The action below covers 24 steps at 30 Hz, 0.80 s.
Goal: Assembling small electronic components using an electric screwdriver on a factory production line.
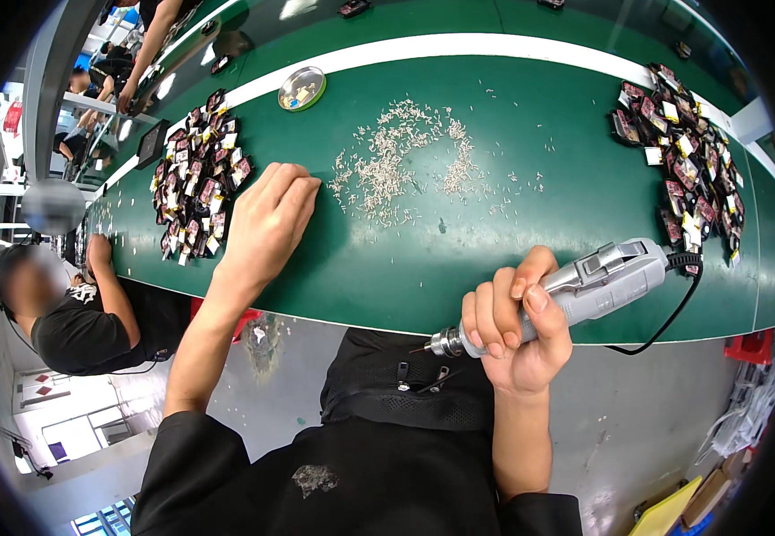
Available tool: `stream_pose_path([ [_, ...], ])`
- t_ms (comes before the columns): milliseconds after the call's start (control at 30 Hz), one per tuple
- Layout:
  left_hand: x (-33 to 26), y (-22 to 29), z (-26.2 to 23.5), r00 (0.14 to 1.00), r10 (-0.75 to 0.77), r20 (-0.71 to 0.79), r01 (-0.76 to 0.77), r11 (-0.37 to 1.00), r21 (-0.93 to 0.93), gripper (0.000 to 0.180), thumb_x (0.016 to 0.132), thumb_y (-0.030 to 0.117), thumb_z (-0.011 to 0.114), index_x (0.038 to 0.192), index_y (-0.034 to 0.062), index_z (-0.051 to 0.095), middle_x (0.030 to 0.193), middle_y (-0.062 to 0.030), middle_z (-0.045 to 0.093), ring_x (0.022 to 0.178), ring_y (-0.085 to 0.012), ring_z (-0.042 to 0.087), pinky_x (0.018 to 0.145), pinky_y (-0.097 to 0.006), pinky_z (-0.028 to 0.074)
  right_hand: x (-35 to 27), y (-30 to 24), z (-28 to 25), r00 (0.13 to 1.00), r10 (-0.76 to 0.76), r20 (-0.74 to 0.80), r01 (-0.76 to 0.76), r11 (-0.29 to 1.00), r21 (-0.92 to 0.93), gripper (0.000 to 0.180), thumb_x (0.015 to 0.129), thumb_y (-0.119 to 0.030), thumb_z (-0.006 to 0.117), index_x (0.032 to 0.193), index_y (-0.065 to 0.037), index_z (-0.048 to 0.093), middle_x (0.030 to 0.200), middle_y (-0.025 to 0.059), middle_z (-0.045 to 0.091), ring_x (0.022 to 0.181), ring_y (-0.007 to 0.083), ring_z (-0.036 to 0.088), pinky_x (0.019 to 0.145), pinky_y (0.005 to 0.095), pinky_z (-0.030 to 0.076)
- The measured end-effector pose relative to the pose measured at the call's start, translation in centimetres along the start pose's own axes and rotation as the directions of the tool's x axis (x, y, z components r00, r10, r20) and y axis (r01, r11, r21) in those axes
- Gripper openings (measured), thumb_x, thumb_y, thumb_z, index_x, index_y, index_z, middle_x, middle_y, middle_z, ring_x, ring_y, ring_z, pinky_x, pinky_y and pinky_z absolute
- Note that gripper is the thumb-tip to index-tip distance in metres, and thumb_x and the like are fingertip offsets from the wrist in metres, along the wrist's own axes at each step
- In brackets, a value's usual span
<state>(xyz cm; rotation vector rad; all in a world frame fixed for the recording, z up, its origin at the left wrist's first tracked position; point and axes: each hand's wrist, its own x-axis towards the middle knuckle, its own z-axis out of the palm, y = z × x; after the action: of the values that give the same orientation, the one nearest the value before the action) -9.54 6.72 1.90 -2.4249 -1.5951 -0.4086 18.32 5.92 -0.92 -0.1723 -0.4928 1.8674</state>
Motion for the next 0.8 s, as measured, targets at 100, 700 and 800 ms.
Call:
stream_pose_path([
  [100, -0.4, 0.3, -0.1, 0.981, -0.194, -0.007, 0.188, 0.957, -0.219, 0.014, 0.080, -0.007, 0.056, 0.089, -0.0024, 0.046, 0.082, -0.0125, 0.051, 0.070, -0.0250, 0.052, 0.065, -0.034, 0.045, -0.2, -0.2, -0.1, 1.000, 0.000, -0.003, 0.000, 1.000, -0.010, 0.009, 0.091, -0.015, 0.043, 0.087, -0.007, 0.044, 0.049, -0.0011, 0.035, 0.039, 0.0093, 0.036, 0.045, 0.0271, 0.037],
  [700, -4.0, 12.6, -0.2, 0.894, -0.339, 0.293, 0.134, -0.422, -0.896, 0.015, 0.093, 0.011, 0.049, 0.084, -0.0013, 0.052, 0.083, -0.0103, 0.054, 0.067, -0.0098, 0.047, 0.061, -0.022, 0.039, 0.9, -0.5, 5.9, 0.970, -0.241, 0.012, 0.239, 0.967, 0.091, 0.011, 0.090, -0.016, 0.050, 0.087, -0.005, 0.048, 0.052, -0.0029, 0.038, 0.042, 0.0074, 0.036, 0.049, 0.0240, 0.035],
  [800, -4.0, 12.8, -0.1, 0.893, -0.335, 0.301, 0.105, -0.495, -0.862, 0.018, 0.094, 0.013, 0.050, 0.084, -0.0017, 0.053, 0.082, -0.0104, 0.054, 0.067, -0.0101, 0.048, 0.061, -0.023, 0.041, 0.8, -0.2, 5.9, 0.969, -0.248, 0.008, 0.247, 0.968, 0.036, 0.011, 0.090, -0.016, 0.050, 0.088, -0.005, 0.048, 0.052, -0.0031, 0.038, 0.042, 0.0073, 0.036, 0.050, 0.0241, 0.035],
])
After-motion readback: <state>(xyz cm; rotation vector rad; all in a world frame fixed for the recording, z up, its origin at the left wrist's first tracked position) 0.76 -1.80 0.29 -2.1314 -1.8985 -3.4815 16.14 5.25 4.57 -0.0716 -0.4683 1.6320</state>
